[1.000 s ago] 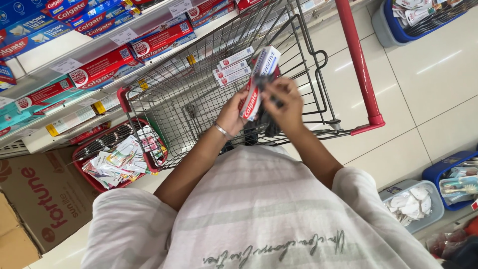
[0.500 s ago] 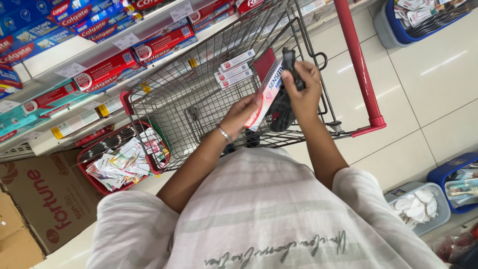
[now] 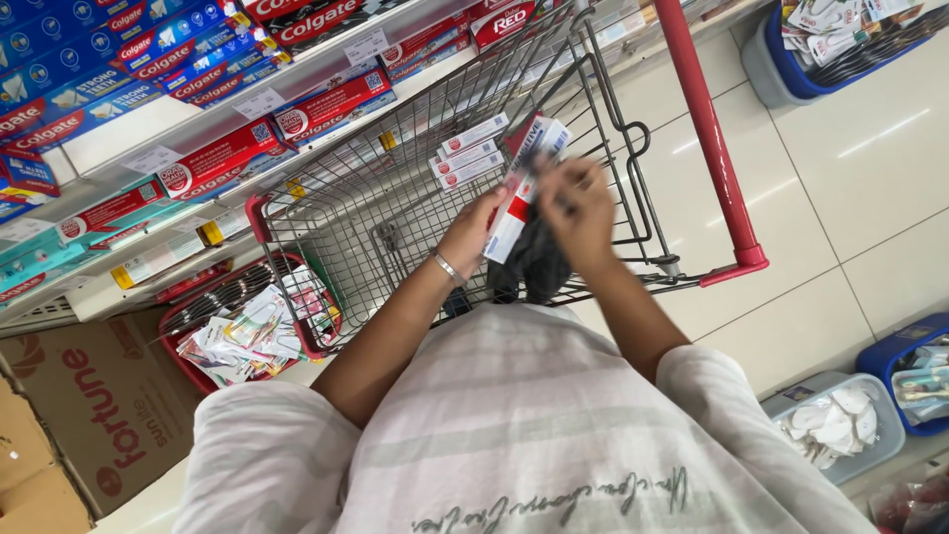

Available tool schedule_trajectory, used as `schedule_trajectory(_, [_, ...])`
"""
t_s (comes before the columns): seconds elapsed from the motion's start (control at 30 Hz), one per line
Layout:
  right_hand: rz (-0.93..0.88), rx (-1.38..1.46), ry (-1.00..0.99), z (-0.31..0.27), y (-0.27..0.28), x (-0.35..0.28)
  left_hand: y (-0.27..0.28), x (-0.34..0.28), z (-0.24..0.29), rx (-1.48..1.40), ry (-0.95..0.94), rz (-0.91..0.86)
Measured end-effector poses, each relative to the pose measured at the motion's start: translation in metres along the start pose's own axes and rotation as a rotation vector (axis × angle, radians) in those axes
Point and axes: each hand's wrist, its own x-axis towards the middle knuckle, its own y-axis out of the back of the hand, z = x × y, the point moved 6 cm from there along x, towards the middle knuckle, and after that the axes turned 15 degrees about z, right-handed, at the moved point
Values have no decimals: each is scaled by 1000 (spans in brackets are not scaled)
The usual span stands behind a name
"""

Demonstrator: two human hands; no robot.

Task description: Selecting several tubes of toothpaste from a shelf and placing them into a shopping cart.

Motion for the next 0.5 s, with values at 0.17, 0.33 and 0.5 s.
schedule_trajectory(0.17, [-14, 29, -16, -16, -4, -8, -2, -3, 7, -64, 23, 0])
schedule_trajectory(0.33, [-293, 46, 333, -50, -17, -35, -4, -22, 35, -19, 59, 37])
schedule_trajectory(0.5, [79, -12, -6, -6, -1, 18, 0, -11, 10, 194, -123, -39])
